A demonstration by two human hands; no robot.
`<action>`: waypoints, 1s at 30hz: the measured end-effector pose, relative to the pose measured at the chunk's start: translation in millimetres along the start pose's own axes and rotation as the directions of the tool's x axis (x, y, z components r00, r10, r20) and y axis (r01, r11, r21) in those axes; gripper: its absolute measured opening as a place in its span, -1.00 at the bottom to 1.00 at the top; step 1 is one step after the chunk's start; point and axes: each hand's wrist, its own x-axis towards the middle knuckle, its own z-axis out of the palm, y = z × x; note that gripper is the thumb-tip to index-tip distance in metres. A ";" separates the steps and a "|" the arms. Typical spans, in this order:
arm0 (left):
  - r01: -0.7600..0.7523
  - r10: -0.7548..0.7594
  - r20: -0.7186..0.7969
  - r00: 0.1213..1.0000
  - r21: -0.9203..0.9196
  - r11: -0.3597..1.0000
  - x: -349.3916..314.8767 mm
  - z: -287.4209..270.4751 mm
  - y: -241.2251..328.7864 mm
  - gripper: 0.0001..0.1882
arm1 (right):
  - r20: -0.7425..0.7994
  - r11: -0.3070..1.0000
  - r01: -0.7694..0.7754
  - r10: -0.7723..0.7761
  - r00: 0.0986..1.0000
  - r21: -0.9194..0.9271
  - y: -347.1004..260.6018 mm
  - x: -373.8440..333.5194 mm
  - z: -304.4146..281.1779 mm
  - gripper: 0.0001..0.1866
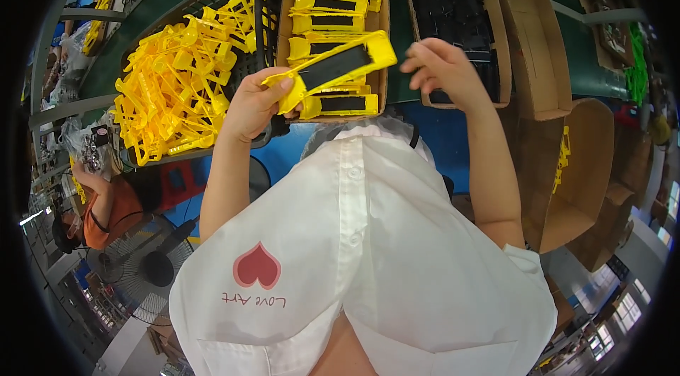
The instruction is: Assembling small solar lighting components by inserting solar panels into yellow plastic housings.
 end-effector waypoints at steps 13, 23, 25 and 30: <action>-0.162 0.153 -0.076 0.985 -0.135 0.977 -9.7 -20.1 -5.6 -0.80 | -0.059 0.965 0.008 0.007 0.998 0.260 34.8 15.4 -31.7 -0.82; -0.012 0.017 -0.016 1.000 0.235 0.972 -4.8 -1.3 -22.1 -0.76 | 0.218 0.976 -0.025 0.074 0.973 -0.217 -14.3 -12.7 58.8 -0.82; -0.020 0.023 -0.016 1.000 0.183 0.983 -4.6 -3.2 -23.6 -0.76 | 0.205 0.961 -0.045 0.104 0.973 -0.272 -11.0 -11.7 60.9 -0.82; -0.015 0.015 -0.011 1.000 0.067 0.998 -2.1 -3.3 -28.1 -0.78 | 0.104 0.911 -0.110 0.164 0.981 -0.397 -8.8 -11.8 73.4 -0.79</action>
